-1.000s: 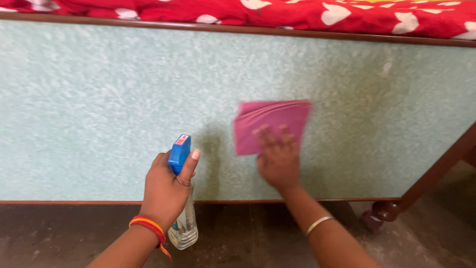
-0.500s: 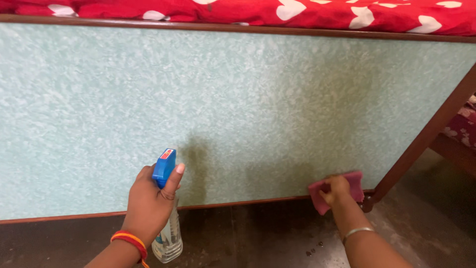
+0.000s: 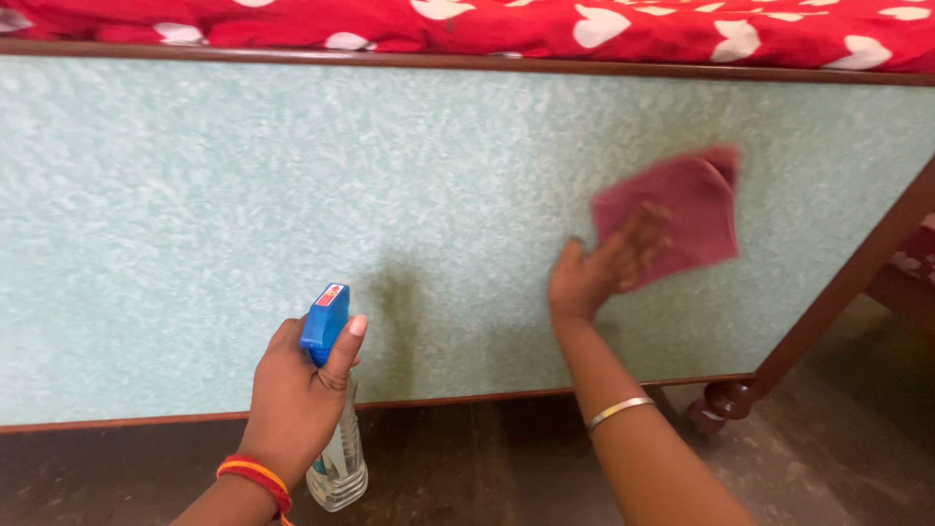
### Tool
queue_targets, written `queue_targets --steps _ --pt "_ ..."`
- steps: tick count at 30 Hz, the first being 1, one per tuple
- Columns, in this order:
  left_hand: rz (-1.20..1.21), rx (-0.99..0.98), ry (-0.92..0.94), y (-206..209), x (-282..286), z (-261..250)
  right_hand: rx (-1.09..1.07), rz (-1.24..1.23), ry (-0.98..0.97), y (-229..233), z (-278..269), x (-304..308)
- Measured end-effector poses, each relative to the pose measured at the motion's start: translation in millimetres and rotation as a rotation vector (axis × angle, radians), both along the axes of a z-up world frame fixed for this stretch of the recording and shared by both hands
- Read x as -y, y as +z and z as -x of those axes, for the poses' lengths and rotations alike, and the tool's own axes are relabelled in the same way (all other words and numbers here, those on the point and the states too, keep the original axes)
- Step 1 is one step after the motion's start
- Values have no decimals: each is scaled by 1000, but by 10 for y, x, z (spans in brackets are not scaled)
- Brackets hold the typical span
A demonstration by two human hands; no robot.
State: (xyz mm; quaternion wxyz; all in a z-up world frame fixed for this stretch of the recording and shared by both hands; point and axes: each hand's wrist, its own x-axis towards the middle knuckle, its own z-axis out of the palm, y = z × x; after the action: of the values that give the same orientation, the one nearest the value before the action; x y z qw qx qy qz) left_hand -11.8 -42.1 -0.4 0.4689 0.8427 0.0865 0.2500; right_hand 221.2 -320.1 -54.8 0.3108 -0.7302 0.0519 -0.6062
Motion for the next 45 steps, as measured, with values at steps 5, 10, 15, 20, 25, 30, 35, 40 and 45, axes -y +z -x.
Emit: queue_targets --steps 5,10,15,20,25,30,35,40,45 --pt "-24 9 40 59 -164 90 -37 391 308 181 520 -977" --pt "-133 77 89 13 -244 95 -97 944 704 -335 873 -1578" --pt "-112 108 73 -32 -244 72 -159 1066 844 -782 986 -1757" --pt "-144 81 67 2 -205 6 17 954 632 -211 792 -1613" --pt "-99 78 45 5 -67 -80 153 657 340 520 571 -882" --pt "-63 84 23 -48 138 -169 195 417 46 691 163 173" --pt "-69 53 -4 -137 257 -212 -29 -90 -77 285 -141 1063" --pt "-85 42 0 -176 240 -228 -381 -666 -92 -717 -341 1737" --pt "-91 8 14 -180 188 -238 -662 -1695 448 -1433 -103 2019"
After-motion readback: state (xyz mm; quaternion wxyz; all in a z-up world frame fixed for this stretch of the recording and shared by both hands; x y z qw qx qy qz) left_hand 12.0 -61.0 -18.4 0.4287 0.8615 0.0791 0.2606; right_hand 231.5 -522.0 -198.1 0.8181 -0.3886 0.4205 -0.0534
